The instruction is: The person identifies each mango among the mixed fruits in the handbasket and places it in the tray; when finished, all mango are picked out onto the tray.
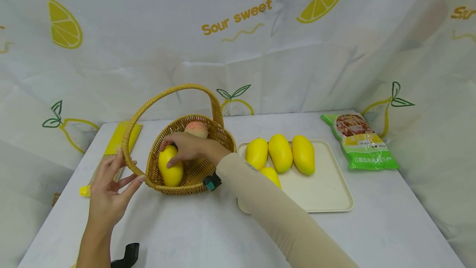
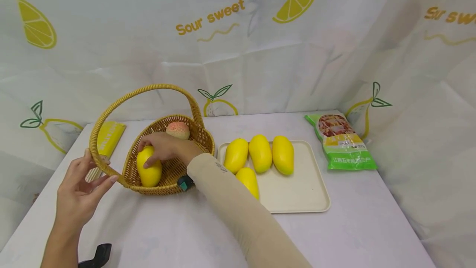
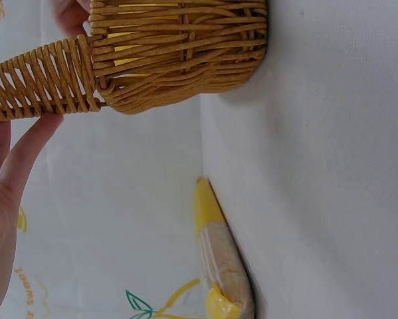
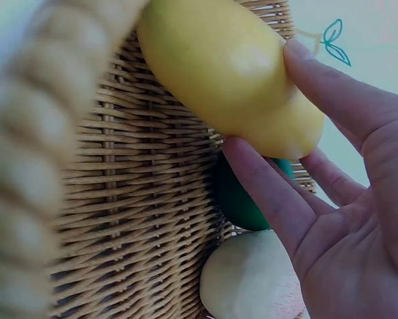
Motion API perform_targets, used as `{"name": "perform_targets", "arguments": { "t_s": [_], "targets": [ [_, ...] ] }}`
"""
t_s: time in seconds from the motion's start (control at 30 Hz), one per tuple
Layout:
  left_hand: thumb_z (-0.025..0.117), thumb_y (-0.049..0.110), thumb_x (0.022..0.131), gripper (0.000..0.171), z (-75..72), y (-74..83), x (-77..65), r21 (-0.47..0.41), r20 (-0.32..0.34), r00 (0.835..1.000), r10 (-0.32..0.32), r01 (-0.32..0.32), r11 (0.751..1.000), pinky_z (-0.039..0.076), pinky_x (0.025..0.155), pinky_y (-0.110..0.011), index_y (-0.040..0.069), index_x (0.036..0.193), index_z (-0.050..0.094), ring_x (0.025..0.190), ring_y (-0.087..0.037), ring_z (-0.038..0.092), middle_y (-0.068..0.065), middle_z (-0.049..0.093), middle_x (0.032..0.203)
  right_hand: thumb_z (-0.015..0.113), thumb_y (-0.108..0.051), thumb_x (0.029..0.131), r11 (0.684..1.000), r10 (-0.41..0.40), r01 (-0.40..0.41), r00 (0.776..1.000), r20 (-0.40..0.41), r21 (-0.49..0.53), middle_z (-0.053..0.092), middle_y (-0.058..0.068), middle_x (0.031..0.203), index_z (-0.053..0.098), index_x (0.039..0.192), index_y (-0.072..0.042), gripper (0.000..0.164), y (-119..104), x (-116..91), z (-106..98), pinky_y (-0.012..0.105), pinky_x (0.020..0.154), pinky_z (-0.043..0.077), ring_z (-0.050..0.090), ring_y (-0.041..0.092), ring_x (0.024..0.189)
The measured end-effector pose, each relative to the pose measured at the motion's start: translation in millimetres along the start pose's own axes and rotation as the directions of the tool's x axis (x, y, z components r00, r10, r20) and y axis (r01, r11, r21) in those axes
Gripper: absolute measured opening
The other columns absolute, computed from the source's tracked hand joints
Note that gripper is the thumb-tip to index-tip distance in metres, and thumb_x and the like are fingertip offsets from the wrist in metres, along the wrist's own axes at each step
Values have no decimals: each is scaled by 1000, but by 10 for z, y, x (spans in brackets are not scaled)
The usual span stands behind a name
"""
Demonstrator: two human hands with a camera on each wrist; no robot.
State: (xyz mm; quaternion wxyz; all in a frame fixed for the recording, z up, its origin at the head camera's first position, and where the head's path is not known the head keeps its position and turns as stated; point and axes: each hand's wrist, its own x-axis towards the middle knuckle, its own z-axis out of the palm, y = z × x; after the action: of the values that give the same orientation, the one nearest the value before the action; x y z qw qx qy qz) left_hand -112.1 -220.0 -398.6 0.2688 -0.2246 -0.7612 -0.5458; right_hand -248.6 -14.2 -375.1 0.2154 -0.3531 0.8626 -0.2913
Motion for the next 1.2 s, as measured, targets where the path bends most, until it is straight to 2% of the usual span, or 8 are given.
{"name": "perform_targets", "arguments": {
  "t_s": [0.27,0.47,0.57,0.73,0.83,0.93,1.03,1.2],
  "targets": [
    [72,-30,71,93,2,12,-14,9,-3,1000,-17,17,1000,58,88,-11,-1,153,39,116,-9,59,6,53,129,79,-30,90,1000,-9,9,1000,-8,21,58,-2,136,60,131,-21,46,-9,-63,-126,19,104,50,54,11,124],
    [76,-19,76,88,2,-5,-5,-5,3,1000,1,-1,1000,58,89,-12,0,153,39,115,-9,59,5,53,130,79,-29,91,998,-40,41,999,-33,43,58,-2,137,61,132,-20,46,-6,-146,-305,14,99,50,54,10,120],
    [76,-20,75,89,7,-8,-1,-1,4,1000,3,-3,1000,58,89,-12,0,153,39,115,-8,60,5,53,130,79,-27,91,997,-37,40,998,-45,72,58,-2,138,61,131,-19,45,-2,-201,-395,14,94,52,57,12,115],
    [76,-20,75,89,9,6,2,25,4,1000,-6,6,1000,57,88,-11,0,153,39,116,-8,59,7,53,130,79,-23,91,986,-18,25,999,-47,164,55,-1,140,61,131,-19,44,15,-288,-514,18,84,61,63,19,110],
    [77,-15,76,87,7,14,0,31,0,1000,-11,11,999,57,88,-11,0,153,39,116,-8,58,8,53,130,79,-21,90,978,-6,15,999,-43,207,54,-1,141,61,130,-19,44,19,-325,-573,23,84,64,65,23,115],
    [78,-11,77,85,4,19,-5,34,-5,1000,-15,15,999,57,88,-10,0,153,40,117,-8,58,8,53,130,79,-21,91,978,1,7,999,-38,207,53,0,143,60,131,-19,45,15,-358,-633,27,86,65,64,25,119],
    [77,-15,76,86,3,24,-4,43,-10,1000,-17,17,999,57,88,-10,0,153,40,117,-9,58,9,53,129,78,-21,92,981,-13,20,999,-34,194,51,2,144,59,133,-19,46,2,-393,-690,28,87,65,63,26,123],
    [73,-27,72,91,6,36,4,46,-9,1000,-22,23,999,57,89,-10,-1,152,41,117,-9,58,8,53,128,78,-22,91,982,-63,71,997,-51,176,52,2,143,59,133,-18,46,-9,-482,-777,23,94,60,63,24,123]
  ]
}}
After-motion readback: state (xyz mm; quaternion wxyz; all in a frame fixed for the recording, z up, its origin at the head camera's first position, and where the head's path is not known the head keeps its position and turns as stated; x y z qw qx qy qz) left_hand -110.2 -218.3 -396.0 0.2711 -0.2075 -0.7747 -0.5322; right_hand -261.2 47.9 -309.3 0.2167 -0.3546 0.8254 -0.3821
